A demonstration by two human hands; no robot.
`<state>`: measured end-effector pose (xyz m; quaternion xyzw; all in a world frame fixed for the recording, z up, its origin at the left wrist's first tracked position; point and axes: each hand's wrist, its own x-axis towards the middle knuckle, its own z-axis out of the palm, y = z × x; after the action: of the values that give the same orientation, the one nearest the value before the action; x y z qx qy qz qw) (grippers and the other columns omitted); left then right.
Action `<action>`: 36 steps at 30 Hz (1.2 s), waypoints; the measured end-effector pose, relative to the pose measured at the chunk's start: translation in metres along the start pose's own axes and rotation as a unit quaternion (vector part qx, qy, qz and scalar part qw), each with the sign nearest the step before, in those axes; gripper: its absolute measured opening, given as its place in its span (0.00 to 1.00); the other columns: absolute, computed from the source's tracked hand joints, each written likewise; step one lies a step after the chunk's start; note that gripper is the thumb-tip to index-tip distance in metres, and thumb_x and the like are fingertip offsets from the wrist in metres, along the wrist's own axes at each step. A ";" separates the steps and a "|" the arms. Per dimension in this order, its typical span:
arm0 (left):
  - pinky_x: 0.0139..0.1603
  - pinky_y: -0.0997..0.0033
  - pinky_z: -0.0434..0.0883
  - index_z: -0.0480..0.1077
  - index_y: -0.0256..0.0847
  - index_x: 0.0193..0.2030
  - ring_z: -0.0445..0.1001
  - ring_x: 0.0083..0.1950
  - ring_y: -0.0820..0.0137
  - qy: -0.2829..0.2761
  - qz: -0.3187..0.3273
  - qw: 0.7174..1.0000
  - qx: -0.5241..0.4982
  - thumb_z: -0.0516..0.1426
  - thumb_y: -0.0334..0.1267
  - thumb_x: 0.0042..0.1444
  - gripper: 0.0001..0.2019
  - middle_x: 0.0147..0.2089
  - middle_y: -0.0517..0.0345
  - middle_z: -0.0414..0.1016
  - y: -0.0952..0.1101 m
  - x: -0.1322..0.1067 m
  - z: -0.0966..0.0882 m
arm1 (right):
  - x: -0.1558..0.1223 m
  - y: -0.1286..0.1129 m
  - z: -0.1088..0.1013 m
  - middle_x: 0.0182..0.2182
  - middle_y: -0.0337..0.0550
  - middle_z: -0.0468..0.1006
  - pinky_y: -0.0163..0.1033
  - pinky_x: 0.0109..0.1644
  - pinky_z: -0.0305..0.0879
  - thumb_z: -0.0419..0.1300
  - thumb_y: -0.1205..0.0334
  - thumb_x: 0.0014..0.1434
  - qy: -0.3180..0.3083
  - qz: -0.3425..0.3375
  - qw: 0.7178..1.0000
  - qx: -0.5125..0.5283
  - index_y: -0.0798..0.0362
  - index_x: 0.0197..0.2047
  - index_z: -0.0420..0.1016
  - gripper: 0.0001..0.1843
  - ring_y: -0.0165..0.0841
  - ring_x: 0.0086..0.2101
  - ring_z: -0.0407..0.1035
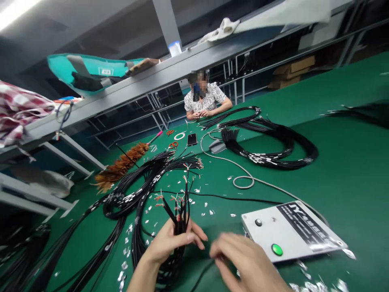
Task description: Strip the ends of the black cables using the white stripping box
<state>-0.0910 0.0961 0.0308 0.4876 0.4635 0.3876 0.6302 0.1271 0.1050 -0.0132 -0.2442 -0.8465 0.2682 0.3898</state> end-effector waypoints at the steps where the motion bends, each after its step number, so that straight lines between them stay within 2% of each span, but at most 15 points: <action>1: 0.39 0.65 0.72 0.61 0.39 0.28 0.80 0.35 0.62 -0.015 -0.004 1.000 0.003 0.68 0.48 0.46 0.22 0.36 0.46 0.81 0.001 0.000 -0.001 | 0.017 -0.002 0.000 0.30 0.37 0.75 0.35 0.31 0.61 0.53 0.75 0.56 -0.010 0.024 1.000 -0.005 0.50 0.38 0.67 0.11 0.32 0.30 0.70; 4: 0.29 0.68 0.72 0.61 0.40 0.31 0.78 0.25 0.64 0.002 -0.008 0.996 0.087 0.69 0.51 0.42 0.24 0.26 0.54 0.77 0.001 0.003 -0.003 | 0.066 -0.001 0.001 0.29 0.34 0.74 0.34 0.34 0.61 0.54 0.76 0.52 -0.012 0.098 0.995 0.012 0.49 0.43 0.64 0.17 0.31 0.30 0.70; 6: 0.23 0.70 0.68 0.63 0.39 0.35 0.73 0.18 0.68 0.083 0.013 0.983 0.162 0.66 0.53 0.46 0.22 0.22 0.61 0.72 0.001 0.010 -0.008 | 0.088 0.003 0.002 0.31 0.33 0.76 0.34 0.38 0.63 0.55 0.77 0.53 -0.023 0.128 0.989 0.072 0.49 0.47 0.62 0.20 0.30 0.33 0.72; 9: 0.27 0.70 0.70 0.63 0.39 0.45 0.72 0.22 0.70 0.225 0.039 0.947 0.227 0.59 0.47 0.58 0.16 0.26 0.63 0.72 -0.004 0.032 -0.019 | 0.098 0.008 0.002 0.45 0.43 0.75 0.35 0.40 0.64 0.61 0.72 0.54 0.004 0.182 0.978 0.105 0.52 0.55 0.59 0.27 0.33 0.40 0.72; 11: 0.37 0.66 0.73 0.63 0.38 0.49 0.76 0.32 0.67 0.307 0.028 0.907 0.286 0.58 0.40 0.60 0.14 0.34 0.57 0.74 -0.010 0.050 -0.028 | 0.090 0.006 -0.005 0.51 0.46 0.72 0.36 0.40 0.65 0.60 0.69 0.56 0.022 0.180 0.976 0.123 0.52 0.57 0.59 0.26 0.32 0.41 0.72; 14: 0.51 0.57 0.72 0.67 0.37 0.53 0.75 0.50 0.61 0.390 -0.019 0.840 0.377 0.59 0.37 0.61 0.15 0.51 0.48 0.74 -0.023 0.073 -0.036 | 0.061 -0.006 -0.027 0.50 0.46 0.73 0.37 0.41 0.66 0.56 0.67 0.59 0.023 0.159 0.977 0.140 0.52 0.54 0.64 0.18 0.31 0.39 0.73; 19: 0.56 0.47 0.70 0.67 0.39 0.58 0.71 0.57 0.57 0.445 -0.102 0.753 0.474 0.58 0.43 0.63 0.19 0.60 0.47 0.68 -0.035 0.087 -0.039 | -0.009 -0.034 -0.075 0.41 0.43 0.76 0.42 0.44 0.70 0.54 0.57 0.64 -0.004 0.220 0.973 0.068 0.49 0.47 0.71 0.11 0.36 0.39 0.72; 22: 0.57 0.46 0.68 0.67 0.36 0.56 0.70 0.58 0.55 0.423 -0.113 0.739 0.513 0.58 0.46 0.61 0.21 0.58 0.44 0.70 -0.033 0.085 -0.042 | -0.051 -0.039 -0.090 0.39 0.42 0.77 0.42 0.46 0.70 0.53 0.54 0.65 -0.006 0.249 0.967 0.050 0.48 0.43 0.73 0.11 0.37 0.40 0.73; 25: 0.54 0.45 0.69 0.66 0.30 0.55 0.71 0.57 0.46 0.379 -0.095 0.738 0.550 0.61 0.52 0.56 0.29 0.54 0.34 0.72 -0.026 0.073 -0.040 | -0.086 -0.035 -0.091 0.39 0.42 0.78 0.41 0.46 0.71 0.54 0.52 0.66 -0.010 0.265 0.963 0.035 0.47 0.41 0.74 0.11 0.38 0.40 0.73; 27: 0.53 0.45 0.69 0.65 0.28 0.56 0.70 0.58 0.42 0.345 -0.058 0.737 0.578 0.60 0.52 0.55 0.30 0.54 0.31 0.72 -0.022 0.054 -0.033 | -0.103 -0.032 -0.086 0.40 0.42 0.79 0.40 0.47 0.71 0.54 0.54 0.66 -0.022 0.259 0.965 0.036 0.47 0.42 0.74 0.10 0.37 0.41 0.74; 29: 0.56 0.46 0.67 0.63 0.33 0.58 0.68 0.62 0.46 0.301 -0.001 0.734 0.609 0.58 0.48 0.57 0.26 0.58 0.35 0.70 -0.024 0.024 -0.019 | -0.115 -0.031 -0.080 0.40 0.42 0.79 0.39 0.47 0.70 0.54 0.55 0.66 -0.034 0.245 0.968 0.042 0.47 0.41 0.74 0.09 0.37 0.40 0.74; 31: 0.60 0.55 0.67 0.65 0.42 0.57 0.69 0.61 0.57 0.234 0.060 0.736 0.632 0.55 0.44 0.60 0.19 0.59 0.47 0.71 -0.039 -0.013 -0.002 | -0.121 -0.030 -0.075 0.39 0.41 0.79 0.38 0.46 0.70 0.53 0.57 0.66 -0.045 0.229 0.971 0.049 0.47 0.40 0.74 0.09 0.36 0.39 0.74; 33: 0.56 0.61 0.71 0.68 0.44 0.53 0.74 0.55 0.61 0.121 0.162 0.730 0.653 0.50 0.42 0.64 0.13 0.53 0.48 0.76 -0.065 -0.052 0.012 | -0.124 -0.029 -0.070 0.38 0.41 0.78 0.38 0.44 0.70 0.52 0.58 0.66 -0.053 0.215 0.974 0.053 0.48 0.39 0.73 0.10 0.35 0.38 0.73; 35: 0.49 0.65 0.74 0.70 0.46 0.49 0.77 0.47 0.63 0.011 0.259 0.686 0.680 0.46 0.40 0.66 0.13 0.46 0.51 0.79 -0.096 -0.085 0.018 | -0.124 -0.027 -0.066 0.36 0.41 0.78 0.38 0.43 0.69 0.52 0.59 0.66 -0.059 0.204 0.976 0.053 0.49 0.39 0.73 0.10 0.35 0.37 0.73; 36: 0.45 0.66 0.75 0.71 0.47 0.48 0.78 0.43 0.63 -0.011 0.292 0.655 0.697 0.47 0.41 0.66 0.13 0.43 0.53 0.80 -0.109 -0.096 0.018 | -0.124 -0.025 -0.064 0.36 0.41 0.78 0.38 0.43 0.68 0.52 0.59 0.66 -0.062 0.199 0.977 0.052 0.49 0.38 0.73 0.10 0.35 0.37 0.73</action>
<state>-0.0957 -0.0233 -0.0535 0.8982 0.4242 0.1094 -0.0351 0.2447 0.0264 -0.0274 -0.3701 -0.7881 0.3990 0.2878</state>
